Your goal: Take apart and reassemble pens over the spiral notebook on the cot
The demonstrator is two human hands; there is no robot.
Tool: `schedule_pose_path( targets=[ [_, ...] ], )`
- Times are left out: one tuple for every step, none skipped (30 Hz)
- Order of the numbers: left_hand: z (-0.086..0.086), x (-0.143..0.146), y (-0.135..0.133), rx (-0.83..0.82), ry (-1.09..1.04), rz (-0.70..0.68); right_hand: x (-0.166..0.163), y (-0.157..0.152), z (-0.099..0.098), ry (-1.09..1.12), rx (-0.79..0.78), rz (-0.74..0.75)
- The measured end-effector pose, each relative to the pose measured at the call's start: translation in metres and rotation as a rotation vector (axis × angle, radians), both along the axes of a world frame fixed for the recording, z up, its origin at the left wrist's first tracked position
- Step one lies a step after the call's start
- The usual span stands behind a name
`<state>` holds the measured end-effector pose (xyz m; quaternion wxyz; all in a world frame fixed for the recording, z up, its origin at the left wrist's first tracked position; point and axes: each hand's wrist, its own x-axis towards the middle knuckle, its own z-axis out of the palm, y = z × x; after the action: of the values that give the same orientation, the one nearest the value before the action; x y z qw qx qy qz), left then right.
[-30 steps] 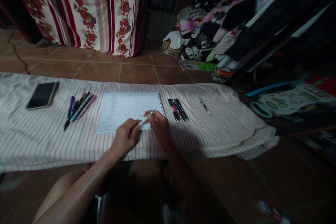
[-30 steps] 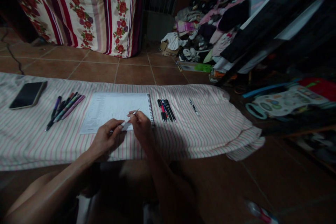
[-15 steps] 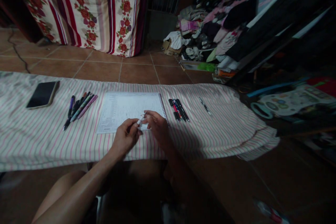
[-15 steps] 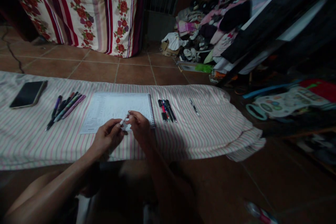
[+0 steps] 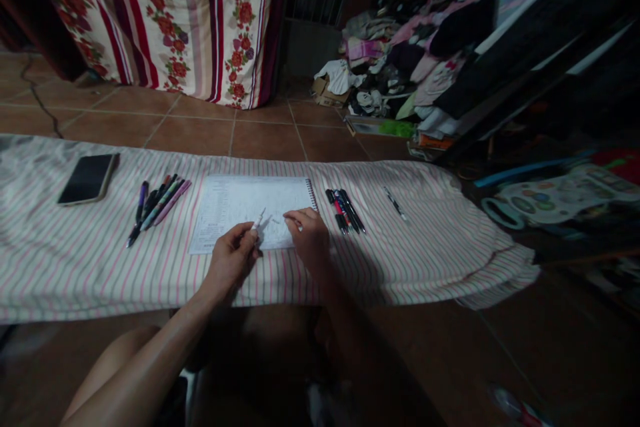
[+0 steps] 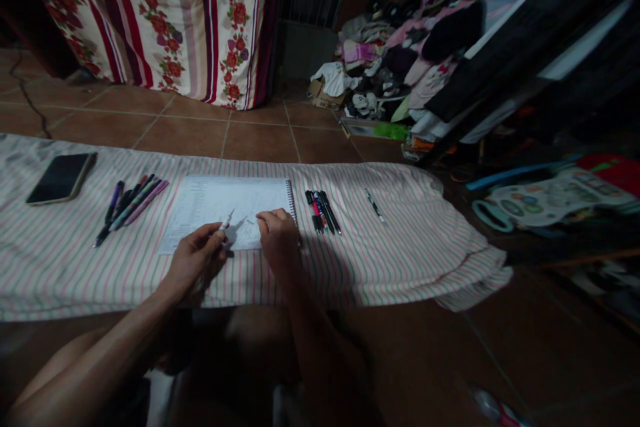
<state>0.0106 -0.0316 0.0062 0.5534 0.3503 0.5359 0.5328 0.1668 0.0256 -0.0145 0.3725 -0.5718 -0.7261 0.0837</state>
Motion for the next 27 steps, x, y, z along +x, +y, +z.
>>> schedule_pose_path(
  targets=[
    [-0.001, -0.002, 0.000, 0.010, 0.014, 0.002, -0.003, -0.001, -0.002, -0.042, 0.005, -0.007],
    [-0.002, -0.004, 0.001, 0.021, 0.026, 0.004, -0.005, -0.001, -0.003, -0.081, 0.006, -0.014],
    [-0.003, -0.006, 0.002, 0.030, 0.034, 0.004, -0.007, -0.002, -0.004, -0.116, 0.006, -0.019],
    [-0.004, -0.008, 0.002, 0.040, 0.040, 0.003, -0.009, -0.002, -0.004, -0.146, 0.005, -0.021],
    [-0.005, -0.010, 0.002, 0.046, 0.045, 0.000, -0.011, -0.003, -0.004, -0.170, 0.005, -0.021],
    [-0.005, -0.011, 0.002, 0.046, 0.051, -0.007, -0.012, -0.003, -0.004, -0.189, 0.004, -0.020],
    [-0.006, -0.013, 0.002, 0.041, 0.057, -0.013, -0.013, -0.004, -0.003, -0.204, 0.003, -0.019],
    [-0.007, -0.014, 0.002, 0.033, 0.058, -0.019, -0.014, -0.004, -0.003, -0.215, 0.001, -0.018],
    [-0.007, -0.015, 0.002, 0.026, 0.054, -0.017, -0.015, -0.005, -0.002, -0.221, 0.000, -0.019],
    [-0.008, -0.015, 0.002, 0.020, 0.048, -0.013, -0.016, -0.005, -0.001, -0.226, -0.003, -0.019],
    [-0.009, -0.016, 0.002, 0.016, 0.044, -0.011, -0.017, -0.006, -0.001, -0.230, -0.005, -0.019],
    [-0.010, -0.016, 0.002, 0.016, 0.042, -0.011, -0.018, -0.006, -0.001, -0.235, -0.007, -0.022],
    [-0.011, -0.017, 0.002, 0.018, 0.045, -0.012, -0.020, -0.006, 0.000, -0.242, -0.009, -0.025],
    [-0.011, -0.017, 0.002, 0.020, 0.051, -0.015, -0.021, -0.007, 0.000, -0.250, -0.010, -0.031],
    [-0.012, -0.018, 0.002, 0.021, 0.062, -0.025, -0.022, -0.007, 0.000, -0.258, -0.011, -0.037],
    [-0.013, -0.018, 0.002, 0.023, 0.075, -0.037, -0.023, -0.007, 0.000, -0.266, -0.012, -0.045],
    [-0.013, -0.019, 0.002, 0.028, 0.086, -0.047, -0.024, -0.007, 0.000, -0.273, -0.015, -0.052],
    [-0.014, -0.019, 0.003, 0.036, 0.098, -0.056, -0.024, -0.006, 0.000, -0.280, -0.019, -0.057],
    [-0.014, -0.020, 0.003, 0.043, 0.109, -0.064, -0.025, -0.006, 0.000, -0.287, -0.023, -0.062],
    [-0.015, -0.020, 0.003, 0.048, 0.117, -0.073, -0.025, -0.006, 0.000, -0.294, -0.027, -0.066],
    [-0.016, -0.020, 0.003, 0.053, 0.121, -0.079, -0.025, -0.006, 0.000, -0.299, -0.026, -0.068],
    [-0.017, -0.020, 0.003, 0.056, 0.122, -0.082, -0.025, -0.005, 0.000, -0.299, -0.022, -0.067],
    [-0.018, -0.021, 0.003, 0.057, 0.122, -0.085, -0.025, -0.005, 0.000, -0.289, -0.013, -0.063],
    [-0.019, -0.021, 0.003, 0.059, 0.122, -0.084, -0.025, -0.005, 0.000, -0.266, -0.004, -0.054],
    [-0.020, -0.021, 0.003, 0.060, 0.122, -0.082, -0.025, -0.004, 0.001, -0.227, 0.001, -0.040],
    [-0.021, -0.021, 0.003, 0.061, 0.124, -0.077, -0.025, -0.004, 0.001, -0.173, 0.001, -0.025],
    [-0.023, -0.021, 0.004, 0.060, 0.125, -0.073, -0.024, -0.003, 0.001, -0.108, -0.008, -0.010]
  ],
)
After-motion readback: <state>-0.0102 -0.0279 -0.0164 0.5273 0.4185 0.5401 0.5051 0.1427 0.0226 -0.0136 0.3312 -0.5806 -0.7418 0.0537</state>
